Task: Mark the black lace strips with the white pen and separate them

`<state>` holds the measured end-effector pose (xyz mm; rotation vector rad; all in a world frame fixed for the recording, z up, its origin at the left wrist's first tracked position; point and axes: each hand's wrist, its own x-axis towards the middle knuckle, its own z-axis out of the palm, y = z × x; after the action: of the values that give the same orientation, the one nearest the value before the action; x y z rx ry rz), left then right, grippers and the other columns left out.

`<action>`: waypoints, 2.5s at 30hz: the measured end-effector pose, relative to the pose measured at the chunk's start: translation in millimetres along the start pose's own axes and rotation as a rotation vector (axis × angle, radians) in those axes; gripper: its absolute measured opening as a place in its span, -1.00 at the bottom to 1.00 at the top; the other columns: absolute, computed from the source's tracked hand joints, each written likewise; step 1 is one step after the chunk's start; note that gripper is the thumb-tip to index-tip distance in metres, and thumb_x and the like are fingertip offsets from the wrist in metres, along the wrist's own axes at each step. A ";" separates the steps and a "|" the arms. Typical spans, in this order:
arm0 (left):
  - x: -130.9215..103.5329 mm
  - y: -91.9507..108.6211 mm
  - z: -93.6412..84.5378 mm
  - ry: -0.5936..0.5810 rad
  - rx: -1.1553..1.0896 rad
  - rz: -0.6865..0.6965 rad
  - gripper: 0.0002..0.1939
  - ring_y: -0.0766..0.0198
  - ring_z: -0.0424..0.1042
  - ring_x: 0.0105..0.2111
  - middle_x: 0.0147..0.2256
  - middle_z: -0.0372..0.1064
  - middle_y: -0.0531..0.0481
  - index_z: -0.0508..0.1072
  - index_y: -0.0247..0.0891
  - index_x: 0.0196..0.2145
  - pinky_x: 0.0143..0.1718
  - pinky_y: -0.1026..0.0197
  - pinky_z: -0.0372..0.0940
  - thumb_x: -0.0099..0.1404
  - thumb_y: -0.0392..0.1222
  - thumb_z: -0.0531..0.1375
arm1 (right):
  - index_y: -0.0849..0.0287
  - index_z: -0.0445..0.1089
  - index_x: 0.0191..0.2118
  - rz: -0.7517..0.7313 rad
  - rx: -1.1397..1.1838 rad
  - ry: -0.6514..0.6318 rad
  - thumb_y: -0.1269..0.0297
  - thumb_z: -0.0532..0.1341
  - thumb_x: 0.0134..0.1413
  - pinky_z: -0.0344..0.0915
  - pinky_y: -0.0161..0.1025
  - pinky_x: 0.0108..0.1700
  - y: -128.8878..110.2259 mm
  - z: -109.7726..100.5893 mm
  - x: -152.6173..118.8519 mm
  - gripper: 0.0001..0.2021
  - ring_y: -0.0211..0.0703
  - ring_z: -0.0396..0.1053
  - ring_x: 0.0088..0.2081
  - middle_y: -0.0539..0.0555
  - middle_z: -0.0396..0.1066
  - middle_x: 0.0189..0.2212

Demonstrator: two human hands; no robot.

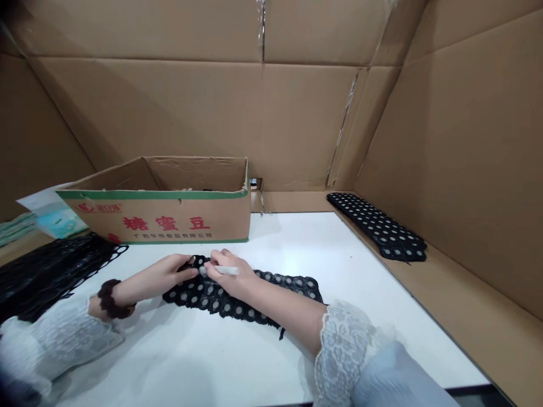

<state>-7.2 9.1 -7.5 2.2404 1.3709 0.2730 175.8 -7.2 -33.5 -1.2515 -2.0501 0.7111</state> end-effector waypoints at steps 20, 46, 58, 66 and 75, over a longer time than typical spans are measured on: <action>9.1 -14.5 -7.1 -0.228 -0.531 -0.017 -0.65 0.19 0.29 -0.29 -0.30 0.37 -0.02 0.33 -0.33 -0.32 -0.25 0.24 0.18 0.12 0.05 0.07 | 0.21 0.32 -0.67 0.127 0.336 0.066 0.32 0.00 0.00 0.17 -0.29 -0.21 14.4 1.3 10.9 -0.68 -0.23 0.29 -0.35 0.04 0.35 -0.43; 5.1 -3.9 -10.5 -0.176 -0.303 -0.018 -0.66 0.21 0.22 -0.35 -0.39 0.30 0.02 0.28 -0.31 -0.39 -0.29 0.26 0.13 0.15 0.07 0.00 | 0.21 0.30 -0.70 0.124 0.357 0.074 0.31 0.04 -0.01 0.16 -0.29 -0.16 15.0 3.5 10.4 -0.68 -0.25 0.29 -0.33 0.03 0.29 -0.41; -8.8 6.7 5.0 0.133 0.159 0.044 -0.77 0.19 0.24 -0.46 -0.49 0.26 -0.02 0.15 -0.24 -0.48 -0.42 0.22 0.03 0.24 -0.09 -0.11 | 0.18 0.16 -0.60 0.043 0.153 0.058 0.26 -0.03 0.09 0.13 -0.28 -0.20 5.7 9.4 3.4 -0.72 -0.28 0.20 -0.34 -0.02 0.13 -0.44; -5.9 0.6 -2.0 0.071 0.121 0.052 -0.73 0.23 0.22 -0.47 -0.48 0.25 0.00 0.16 -0.25 -0.49 -0.42 0.24 0.05 0.24 -0.03 -0.10 | 0.20 0.20 -0.66 0.075 0.291 0.066 0.30 0.02 0.03 0.13 -0.27 -0.19 9.3 8.1 5.9 -0.71 -0.27 0.23 -0.35 0.00 0.20 -0.44; 0.3 -7.9 -7.6 -0.068 -0.106 -0.026 -0.67 0.29 0.15 -0.46 -0.49 0.19 0.08 0.22 -0.29 -0.48 -0.44 0.29 0.06 0.18 0.06 -0.04 | 0.20 0.30 -0.72 0.136 0.359 0.043 0.31 0.07 -0.03 0.13 -0.28 -0.16 13.0 6.9 8.5 -0.69 -0.26 0.28 -0.33 0.02 0.27 -0.36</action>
<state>-16.3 14.6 -5.0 2.1249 1.3179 0.2525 175.1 4.8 -45.5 -1.1897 -1.7173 1.0530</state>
